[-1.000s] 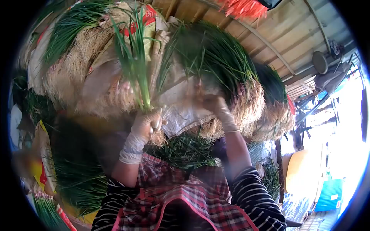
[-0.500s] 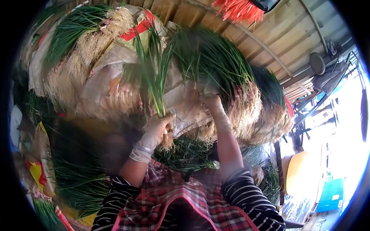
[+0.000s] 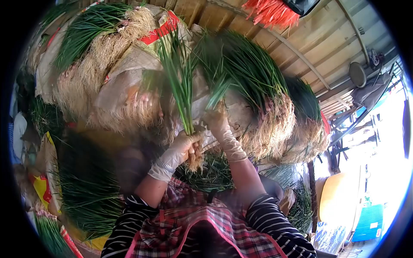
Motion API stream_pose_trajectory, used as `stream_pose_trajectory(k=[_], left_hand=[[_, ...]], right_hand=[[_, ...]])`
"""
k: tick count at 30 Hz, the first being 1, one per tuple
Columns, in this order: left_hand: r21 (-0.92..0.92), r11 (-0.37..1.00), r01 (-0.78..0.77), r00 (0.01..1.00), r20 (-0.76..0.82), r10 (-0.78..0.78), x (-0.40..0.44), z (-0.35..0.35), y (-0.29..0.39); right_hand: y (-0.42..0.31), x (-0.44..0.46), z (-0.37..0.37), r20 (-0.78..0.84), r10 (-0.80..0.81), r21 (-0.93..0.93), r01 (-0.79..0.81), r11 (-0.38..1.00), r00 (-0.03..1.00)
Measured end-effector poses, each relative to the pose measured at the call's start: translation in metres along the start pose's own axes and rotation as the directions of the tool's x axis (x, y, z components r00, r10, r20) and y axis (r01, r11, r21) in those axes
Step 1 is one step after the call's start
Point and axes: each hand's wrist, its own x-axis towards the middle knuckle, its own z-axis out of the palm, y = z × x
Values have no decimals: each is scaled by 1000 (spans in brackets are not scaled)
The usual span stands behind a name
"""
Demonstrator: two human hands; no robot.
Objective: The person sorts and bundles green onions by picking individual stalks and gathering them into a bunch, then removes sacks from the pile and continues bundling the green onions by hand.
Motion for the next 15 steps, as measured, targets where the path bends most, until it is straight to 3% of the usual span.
stream_pose_trajectory(k=[1, 3, 5, 6, 7, 8, 9, 10, 11, 12, 13, 14, 15], left_hand=[[-78, 997, -11, 999, 37, 14, 0, 0, 4], [-230, 973, -9, 992, 119, 37, -5, 1, 12], [-196, 979, -49, 987, 143, 78, -12, -3, 16], [-198, 978, -69, 986, 137, 98, -16, -6, 21], [-210, 974, -82, 985, 128, 111, -20, -9, 21], [-269, 959, -88, 983, 132, 128, -17, -15, 21], [-311, 945, -102, 990, 61, 126, -20, -13, 26], [-253, 964, -80, 990, 94, 107, -18, -18, 24], [-189, 980, -57, 988, 129, 82, -15, -23, 20], [-190, 981, -30, 986, 155, 60, -15, -22, 17], [-185, 983, -3, 982, 183, 37, -17, -21, 15], [-175, 984, 23, 977, 211, 15, -21, -19, 14], [-145, 987, 72, 984, 173, -46, -27, -20, 20]], right_hand=[[-7, 6, 6, -91, -296, -374, 243, 895, 951], [-30, 14, -4, -132, 8, -608, -87, 789, 991], [23, 49, -33, -204, 160, -738, -260, 623, 966], [14, 39, -47, -284, 85, -715, -270, 645, 955], [19, 27, -57, -109, -14, -834, -84, 545, 994], [25, 8, -55, 112, -10, -986, 112, 123, 994], [27, -5, -54, 305, 80, -896, 314, -313, 949], [26, -8, -49, 244, 30, -933, 226, 281, 969], [24, -11, -37, 159, 25, -623, 81, 778, 987], [23, -9, -21, 113, 8, -315, 28, 949, 994], [23, -6, -6, 67, -9, 37, 7, 999, 998], [27, 1, 13, 44, -86, 145, 78, 986, 995], [-16, -3, 14, 73, 109, 521, -131, 843, 991]])
